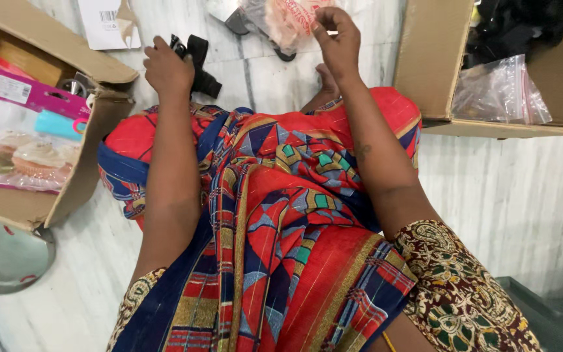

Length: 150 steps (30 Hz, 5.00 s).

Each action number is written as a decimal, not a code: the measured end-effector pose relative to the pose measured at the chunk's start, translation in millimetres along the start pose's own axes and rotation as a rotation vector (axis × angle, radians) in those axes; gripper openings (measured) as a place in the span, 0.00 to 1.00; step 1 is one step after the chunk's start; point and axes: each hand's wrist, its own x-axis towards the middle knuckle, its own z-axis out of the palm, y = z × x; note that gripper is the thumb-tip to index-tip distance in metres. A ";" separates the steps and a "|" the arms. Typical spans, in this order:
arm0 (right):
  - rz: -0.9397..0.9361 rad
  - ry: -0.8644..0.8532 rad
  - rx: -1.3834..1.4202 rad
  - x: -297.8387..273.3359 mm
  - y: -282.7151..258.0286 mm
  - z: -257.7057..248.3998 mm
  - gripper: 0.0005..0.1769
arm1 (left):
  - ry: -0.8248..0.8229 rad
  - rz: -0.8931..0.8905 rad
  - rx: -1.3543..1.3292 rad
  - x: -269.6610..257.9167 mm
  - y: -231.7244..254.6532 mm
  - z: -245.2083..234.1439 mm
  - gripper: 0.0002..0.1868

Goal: The person sits on the floor and handles several black plastic camera mounts and straps. They pick up individual mounts, examine them, and attempt to connect or adjust parts by hand. The person also picks up a pair of scissors and places them back down. The task involves sorting and manipulating the mounts without completing a final assembly.

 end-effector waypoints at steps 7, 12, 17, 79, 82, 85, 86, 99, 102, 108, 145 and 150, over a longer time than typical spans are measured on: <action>-0.041 -0.111 -0.038 -9.1 12.1 12.3 0.08 | 0.104 0.320 -0.601 -2.2 -1.4 -7.8 0.16; -0.068 -0.299 0.061 -34.8 -7.1 31.5 0.12 | -0.139 0.485 -1.252 -47.9 26.1 -37.8 0.18; 0.543 -0.549 0.387 -64.7 -44.1 45.9 0.24 | -0.496 0.549 -1.422 -110.0 38.3 -51.8 0.14; -0.520 -0.357 -0.119 -102.3 -90.5 23.3 0.15 | 0.014 0.659 -1.098 -162.6 62.5 -69.2 0.10; -0.532 -0.368 -0.100 -103.3 -93.4 21.3 0.15 | -0.054 0.629 -1.195 -157.8 56.5 -56.4 0.13; -0.552 -0.356 -0.054 -101.6 -95.8 20.2 0.15 | -0.266 0.474 -1.366 -154.3 55.3 -46.7 0.19; -0.538 -0.364 -0.051 -101.9 -96.4 20.2 0.15 | -0.291 0.469 -1.393 -153.3 54.3 -43.6 0.17; 0.208 -0.766 0.626 -103.5 -44.7 39.2 0.18 | -0.427 0.639 -1.439 -155.5 57.6 -50.5 0.14; 0.195 -0.719 0.716 -104.5 -44.4 43.1 0.16 | -0.363 0.438 -1.366 -162.0 63.2 -47.9 0.11; -0.183 -0.509 0.330 -107.1 -64.3 36.3 0.11 | -0.170 0.563 -1.241 -168.0 63.7 -48.0 0.06; -0.497 -0.477 -0.159 -105.1 -113.9 21.0 0.36 | -0.077 0.514 -0.825 -161.0 62.0 -48.0 0.15; -0.740 -0.398 -0.343 -106.7 -130.7 21.0 0.23 | -0.092 0.471 -0.849 -159.7 61.3 -39.4 0.14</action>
